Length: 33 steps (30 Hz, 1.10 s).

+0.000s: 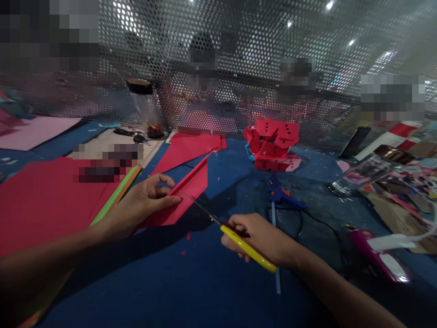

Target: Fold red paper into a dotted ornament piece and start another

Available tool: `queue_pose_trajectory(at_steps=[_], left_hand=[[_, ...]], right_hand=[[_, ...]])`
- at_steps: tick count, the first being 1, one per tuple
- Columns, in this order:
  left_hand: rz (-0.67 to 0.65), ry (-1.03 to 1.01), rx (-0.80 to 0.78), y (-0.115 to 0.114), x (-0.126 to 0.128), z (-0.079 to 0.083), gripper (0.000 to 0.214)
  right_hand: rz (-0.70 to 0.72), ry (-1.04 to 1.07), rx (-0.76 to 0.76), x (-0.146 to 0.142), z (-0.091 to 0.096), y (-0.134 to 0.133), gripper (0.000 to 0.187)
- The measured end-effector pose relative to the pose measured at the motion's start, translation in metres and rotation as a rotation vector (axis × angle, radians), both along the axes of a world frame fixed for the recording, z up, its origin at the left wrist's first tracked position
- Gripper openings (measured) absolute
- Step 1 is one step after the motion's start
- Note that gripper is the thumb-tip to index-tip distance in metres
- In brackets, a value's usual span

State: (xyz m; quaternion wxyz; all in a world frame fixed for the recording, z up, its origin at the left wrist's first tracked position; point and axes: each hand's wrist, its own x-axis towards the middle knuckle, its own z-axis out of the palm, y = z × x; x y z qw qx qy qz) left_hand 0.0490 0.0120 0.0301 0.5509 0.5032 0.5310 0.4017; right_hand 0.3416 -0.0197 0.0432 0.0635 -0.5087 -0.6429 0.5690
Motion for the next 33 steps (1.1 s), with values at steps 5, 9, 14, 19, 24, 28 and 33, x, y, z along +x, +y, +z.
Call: queue_pose_trajectory(at_steps=[5, 9, 14, 19, 24, 28, 33], left_hand=[[-0.038, 0.008, 0.039, 0.0, 0.0, -0.001, 0.046], [-0.061, 0.011, 0.055, 0.0, 0.0, 0.0, 0.039], [-0.062, -0.008, 0.047, 0.0, 0.002, 0.002, 0.037], [-0.016, -0.038, -0.004, 0.001, 0.0, -0.002, 0.047], [-0.048, -0.072, -0.01, 0.005, -0.004, -0.009, 0.048], [-0.064, -0.098, -0.056, 0.006, -0.004, -0.011, 0.047], [-0.058, -0.125, -0.079, 0.008, -0.004, -0.011, 0.047]], right_hand=[[0.017, 0.019, 0.011, 0.001, 0.0, 0.001, 0.025], [0.012, 0.054, -0.01, 0.001, -0.001, 0.001, 0.021], [0.017, 0.03, 0.013, 0.002, 0.0, 0.001, 0.024], [0.028, 0.023, 0.021, 0.004, -0.003, 0.001, 0.027], [0.023, -0.01, 0.016, 0.004, -0.005, 0.001, 0.03], [0.031, -0.003, 0.002, 0.005, -0.005, 0.0, 0.032], [0.024, -0.042, -0.003, 0.004, -0.004, 0.0, 0.031]])
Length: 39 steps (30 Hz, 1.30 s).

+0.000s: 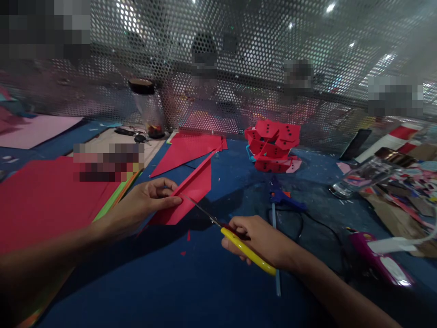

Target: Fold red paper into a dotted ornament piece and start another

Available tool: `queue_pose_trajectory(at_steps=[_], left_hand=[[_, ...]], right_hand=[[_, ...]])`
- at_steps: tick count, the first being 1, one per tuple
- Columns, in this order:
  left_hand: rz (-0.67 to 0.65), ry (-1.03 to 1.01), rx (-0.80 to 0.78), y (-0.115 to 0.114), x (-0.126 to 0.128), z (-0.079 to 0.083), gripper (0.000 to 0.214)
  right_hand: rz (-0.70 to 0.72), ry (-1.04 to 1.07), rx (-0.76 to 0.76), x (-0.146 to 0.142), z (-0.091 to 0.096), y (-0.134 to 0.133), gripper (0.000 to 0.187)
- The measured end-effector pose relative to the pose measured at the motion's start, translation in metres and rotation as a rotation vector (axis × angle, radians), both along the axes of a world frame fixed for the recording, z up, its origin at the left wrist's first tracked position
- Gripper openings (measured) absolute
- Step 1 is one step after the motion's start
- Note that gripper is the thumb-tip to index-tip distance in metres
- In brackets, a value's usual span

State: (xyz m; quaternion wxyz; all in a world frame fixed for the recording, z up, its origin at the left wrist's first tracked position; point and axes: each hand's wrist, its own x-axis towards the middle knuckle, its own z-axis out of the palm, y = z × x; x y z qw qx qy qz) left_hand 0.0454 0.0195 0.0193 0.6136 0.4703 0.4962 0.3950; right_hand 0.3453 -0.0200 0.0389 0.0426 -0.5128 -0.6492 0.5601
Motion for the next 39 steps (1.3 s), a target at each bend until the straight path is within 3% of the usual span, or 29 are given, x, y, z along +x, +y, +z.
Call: queue_pose_trajectory(at_steps=[39], left_hand=[[0.005, 0.081, 0.051, -0.0035, 0.0002, 0.0011, 0.043]], right_hand=[[0.0, -0.035, 0.011, -0.0045, 0.0008, -0.0003, 0.026]])
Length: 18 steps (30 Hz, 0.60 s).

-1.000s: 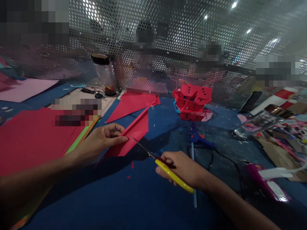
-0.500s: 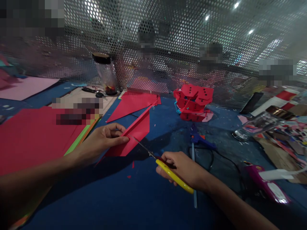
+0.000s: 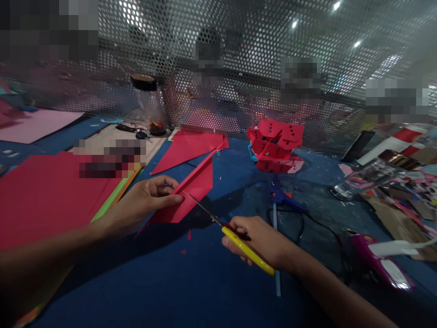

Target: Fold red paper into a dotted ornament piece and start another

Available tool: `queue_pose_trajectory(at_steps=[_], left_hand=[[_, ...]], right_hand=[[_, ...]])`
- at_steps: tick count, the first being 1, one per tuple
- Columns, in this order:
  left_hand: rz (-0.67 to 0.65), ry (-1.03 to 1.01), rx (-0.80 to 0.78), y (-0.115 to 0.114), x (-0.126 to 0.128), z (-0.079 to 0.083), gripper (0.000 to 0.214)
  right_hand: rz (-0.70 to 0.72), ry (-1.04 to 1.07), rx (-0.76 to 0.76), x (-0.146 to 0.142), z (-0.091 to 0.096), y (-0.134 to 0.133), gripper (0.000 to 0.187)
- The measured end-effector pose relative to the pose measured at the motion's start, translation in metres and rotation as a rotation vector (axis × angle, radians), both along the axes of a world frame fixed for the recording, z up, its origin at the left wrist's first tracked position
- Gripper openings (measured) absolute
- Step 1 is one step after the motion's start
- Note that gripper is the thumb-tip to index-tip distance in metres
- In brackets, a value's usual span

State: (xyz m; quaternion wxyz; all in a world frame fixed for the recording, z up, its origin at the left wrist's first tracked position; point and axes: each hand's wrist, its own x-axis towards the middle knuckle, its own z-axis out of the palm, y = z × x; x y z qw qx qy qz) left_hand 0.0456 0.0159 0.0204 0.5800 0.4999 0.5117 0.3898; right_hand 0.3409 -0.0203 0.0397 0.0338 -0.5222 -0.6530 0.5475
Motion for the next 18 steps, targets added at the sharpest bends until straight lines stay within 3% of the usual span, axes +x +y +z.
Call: queue_pose_trajectory(at_steps=[18], left_hand=[[-0.001, -0.033, -0.022, -0.0006, 0.0008, 0.0014, 0.043]], right_hand=[[-0.01, -0.036, 0.005, -0.0012, -0.0021, -0.0005, 0.024]])
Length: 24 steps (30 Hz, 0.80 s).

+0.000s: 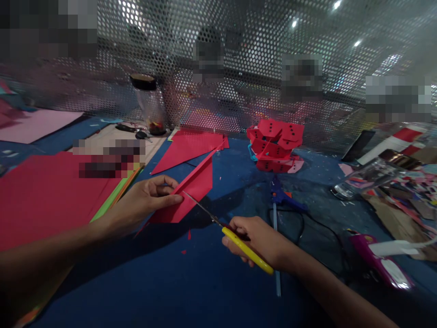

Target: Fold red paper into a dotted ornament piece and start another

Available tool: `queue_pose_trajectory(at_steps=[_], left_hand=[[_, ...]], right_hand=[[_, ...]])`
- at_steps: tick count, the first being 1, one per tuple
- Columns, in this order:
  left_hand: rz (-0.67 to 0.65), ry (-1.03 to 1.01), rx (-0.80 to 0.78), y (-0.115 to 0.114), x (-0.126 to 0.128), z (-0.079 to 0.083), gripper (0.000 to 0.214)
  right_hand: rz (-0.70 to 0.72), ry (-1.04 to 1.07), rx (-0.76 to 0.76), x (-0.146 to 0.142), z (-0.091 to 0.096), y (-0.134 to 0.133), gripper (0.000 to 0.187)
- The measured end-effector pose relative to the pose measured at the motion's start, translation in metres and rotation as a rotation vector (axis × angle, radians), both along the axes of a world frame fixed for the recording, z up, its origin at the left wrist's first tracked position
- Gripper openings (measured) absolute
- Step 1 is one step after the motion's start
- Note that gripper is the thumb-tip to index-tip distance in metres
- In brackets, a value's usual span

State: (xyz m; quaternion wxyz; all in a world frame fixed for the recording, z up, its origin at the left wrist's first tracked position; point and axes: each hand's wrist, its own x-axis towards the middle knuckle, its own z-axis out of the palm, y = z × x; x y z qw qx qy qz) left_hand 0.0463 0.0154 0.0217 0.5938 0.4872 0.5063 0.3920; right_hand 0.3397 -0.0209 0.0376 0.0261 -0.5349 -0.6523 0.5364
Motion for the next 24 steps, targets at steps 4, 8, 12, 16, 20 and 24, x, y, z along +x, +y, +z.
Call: queue_pose_trajectory(at_steps=[4, 8, 12, 16, 20, 24], left_hand=[[-0.003, -0.014, 0.001, -0.0002, -0.0003, 0.0005, 0.043], [0.01, -0.014, -0.004, 0.0007, -0.0006, -0.0001, 0.043], [0.0, -0.011, -0.003, 0.0009, -0.0012, -0.0006, 0.042], [0.01, -0.04, -0.025, -0.0002, 0.0002, 0.0027, 0.041], [0.005, -0.027, -0.038, -0.001, 0.0013, 0.0056, 0.04], [-0.01, -0.015, -0.028, -0.0004, -0.0001, 0.003, 0.04]], right_hand=[[0.002, -0.027, 0.005, -0.0011, -0.0001, 0.0, 0.024], [0.002, -0.054, 0.004, -0.0024, 0.0017, 0.0004, 0.023], [0.003, -0.042, 0.005, -0.0019, 0.0016, 0.0006, 0.024], [-0.005, -0.036, 0.004, -0.0003, -0.0003, 0.0007, 0.024], [-0.019, -0.036, -0.004, 0.0009, -0.0027, 0.0009, 0.024], [-0.035, -0.032, -0.014, 0.0018, -0.0061, 0.001, 0.024]])
